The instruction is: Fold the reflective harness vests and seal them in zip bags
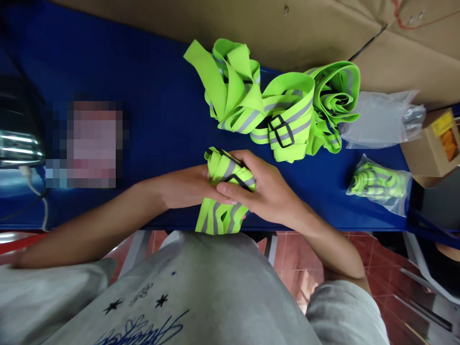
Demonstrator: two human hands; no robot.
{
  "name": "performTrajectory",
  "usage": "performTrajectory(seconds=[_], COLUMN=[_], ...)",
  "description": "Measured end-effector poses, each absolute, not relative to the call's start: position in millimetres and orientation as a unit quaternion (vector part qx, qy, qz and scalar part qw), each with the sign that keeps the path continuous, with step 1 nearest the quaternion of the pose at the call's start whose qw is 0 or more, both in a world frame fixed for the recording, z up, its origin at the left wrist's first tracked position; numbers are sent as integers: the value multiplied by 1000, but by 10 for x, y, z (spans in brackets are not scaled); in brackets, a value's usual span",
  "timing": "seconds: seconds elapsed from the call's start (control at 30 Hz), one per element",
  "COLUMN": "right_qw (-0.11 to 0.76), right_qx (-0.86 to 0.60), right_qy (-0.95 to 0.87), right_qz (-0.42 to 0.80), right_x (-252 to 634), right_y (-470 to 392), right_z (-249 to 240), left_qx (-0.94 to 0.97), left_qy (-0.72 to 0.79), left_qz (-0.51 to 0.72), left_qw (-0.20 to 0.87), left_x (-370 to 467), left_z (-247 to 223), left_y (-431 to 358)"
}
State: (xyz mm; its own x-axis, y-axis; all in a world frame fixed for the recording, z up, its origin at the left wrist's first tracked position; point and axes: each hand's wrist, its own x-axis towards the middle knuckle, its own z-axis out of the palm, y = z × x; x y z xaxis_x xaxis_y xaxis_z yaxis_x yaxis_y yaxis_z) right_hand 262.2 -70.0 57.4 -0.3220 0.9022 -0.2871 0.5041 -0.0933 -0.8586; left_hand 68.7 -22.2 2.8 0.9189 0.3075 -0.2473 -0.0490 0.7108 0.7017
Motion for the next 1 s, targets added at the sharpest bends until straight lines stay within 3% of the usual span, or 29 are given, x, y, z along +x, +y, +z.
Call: performTrajectory(seconds=[0.2,0.4,0.53,0.83,1.0], right_qw=[216,227,248,138,159], right_qx=[-563,-550,-544,-512,-523], right_qy=[-672,-602,-520,-364,-427], right_qz=[430,532,610,766,720], right_x=[2745,2903,2972,3029,2983], right_y=[-645,-422,-318,-334,-382], right_z=[697,777,716,513,447], left_qx=[397,530,511,586,560], left_qy=[116,190,202,219,235], left_qz=[73,182,185,217,211], left_qw=[908,806,815,749,766], left_x=[763,841,870,829,812], left_z=[24,-36,-44,-7,17], left_y=[-292,-410,-536,-528,-474])
